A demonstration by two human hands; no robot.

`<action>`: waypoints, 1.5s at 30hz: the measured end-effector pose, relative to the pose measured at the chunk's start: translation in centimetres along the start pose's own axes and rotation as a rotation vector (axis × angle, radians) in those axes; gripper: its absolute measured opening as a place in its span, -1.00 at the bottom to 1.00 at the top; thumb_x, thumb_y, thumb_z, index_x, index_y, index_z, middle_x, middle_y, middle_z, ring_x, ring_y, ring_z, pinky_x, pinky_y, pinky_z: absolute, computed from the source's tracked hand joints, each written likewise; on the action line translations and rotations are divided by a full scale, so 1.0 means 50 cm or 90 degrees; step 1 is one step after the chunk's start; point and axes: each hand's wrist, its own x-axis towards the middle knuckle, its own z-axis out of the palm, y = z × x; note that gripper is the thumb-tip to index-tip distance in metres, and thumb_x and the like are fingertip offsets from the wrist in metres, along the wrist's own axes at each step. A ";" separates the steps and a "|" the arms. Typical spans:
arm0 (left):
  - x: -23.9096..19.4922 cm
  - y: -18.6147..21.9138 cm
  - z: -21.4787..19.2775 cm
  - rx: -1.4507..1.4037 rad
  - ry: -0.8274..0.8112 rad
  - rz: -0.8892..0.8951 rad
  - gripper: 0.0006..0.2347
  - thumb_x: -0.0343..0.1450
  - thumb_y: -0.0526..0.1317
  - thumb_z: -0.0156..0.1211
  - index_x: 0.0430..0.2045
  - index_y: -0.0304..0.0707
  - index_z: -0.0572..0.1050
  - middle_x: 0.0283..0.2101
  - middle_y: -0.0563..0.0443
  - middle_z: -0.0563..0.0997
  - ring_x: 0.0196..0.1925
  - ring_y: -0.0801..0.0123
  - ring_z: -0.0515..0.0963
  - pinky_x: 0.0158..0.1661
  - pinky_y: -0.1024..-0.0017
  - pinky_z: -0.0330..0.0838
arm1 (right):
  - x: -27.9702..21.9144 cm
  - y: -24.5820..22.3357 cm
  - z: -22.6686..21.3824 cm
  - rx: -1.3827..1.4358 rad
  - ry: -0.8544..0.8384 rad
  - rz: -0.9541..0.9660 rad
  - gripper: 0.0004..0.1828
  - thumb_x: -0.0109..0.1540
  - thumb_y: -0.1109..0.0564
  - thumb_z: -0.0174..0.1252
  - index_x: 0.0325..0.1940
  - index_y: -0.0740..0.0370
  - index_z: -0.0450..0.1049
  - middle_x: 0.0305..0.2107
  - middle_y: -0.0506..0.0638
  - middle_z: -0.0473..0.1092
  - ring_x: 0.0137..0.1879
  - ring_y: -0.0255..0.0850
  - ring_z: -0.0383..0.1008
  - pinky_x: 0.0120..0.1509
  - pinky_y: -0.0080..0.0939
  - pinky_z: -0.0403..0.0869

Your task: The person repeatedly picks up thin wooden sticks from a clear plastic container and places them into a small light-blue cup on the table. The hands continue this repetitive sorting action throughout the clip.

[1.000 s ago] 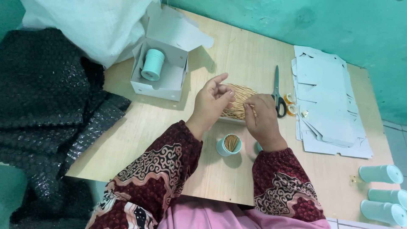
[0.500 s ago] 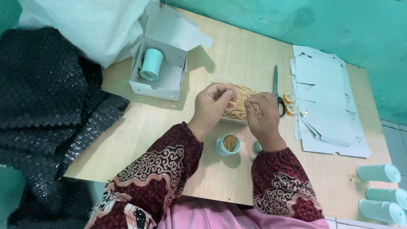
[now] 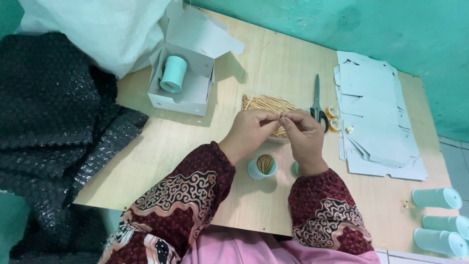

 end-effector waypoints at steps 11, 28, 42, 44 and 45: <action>0.013 0.009 -0.016 -0.069 -0.042 -0.081 -0.90 0.29 -0.30 0.29 -0.40 -0.14 0.68 -0.53 0.08 0.65 -0.45 0.51 0.62 -0.39 0.53 0.53 | 0.009 -0.012 -0.010 -0.052 -0.045 -0.085 -0.58 0.16 0.41 0.39 0.08 0.53 0.48 -0.29 0.18 0.45 -0.17 -0.11 0.51 -0.03 -0.16 0.51; 0.023 -0.001 -0.040 -0.158 -0.138 -0.131 -0.88 0.24 -0.34 0.33 -0.39 -0.22 0.66 -0.63 0.06 0.58 -0.61 0.56 0.56 -0.51 0.55 0.48 | 0.019 -0.052 -0.013 -0.242 -0.235 -0.140 0.27 -0.15 0.07 0.68 0.51 0.31 0.11 0.16 0.22 0.26 0.22 0.09 0.36 0.31 0.03 0.45; 0.018 0.013 -0.039 -0.162 -0.084 -0.152 -0.94 0.31 -0.35 0.24 -0.43 -0.22 0.61 -0.59 0.08 0.57 -0.57 0.56 0.56 -0.48 0.61 0.44 | 0.025 -0.034 -0.030 -0.214 -0.187 -0.166 -0.10 0.05 0.05 0.55 0.38 0.34 0.32 0.04 0.18 0.34 0.22 0.07 0.38 0.30 0.03 0.44; 0.018 0.009 -0.034 -0.173 -0.066 -0.151 -0.94 0.32 -0.35 0.23 -0.41 -0.22 0.60 -0.57 0.07 0.58 -0.57 0.54 0.58 -0.48 0.62 0.45 | 0.031 -0.022 -0.040 -0.296 -0.174 -0.174 -0.40 0.18 0.14 0.42 0.27 0.28 0.44 -0.09 0.10 0.36 0.07 0.02 0.39 0.19 -0.01 0.43; 0.017 0.007 -0.031 -0.183 -0.049 -0.150 -0.94 0.32 -0.35 0.23 -0.40 -0.22 0.59 -0.56 0.06 0.58 -0.56 0.52 0.60 -0.48 0.63 0.47 | 0.033 -0.017 -0.045 -0.378 -0.159 -0.182 -0.68 0.31 0.24 0.28 0.16 0.21 0.55 -0.22 0.02 0.37 -0.08 -0.04 0.39 0.07 -0.06 0.42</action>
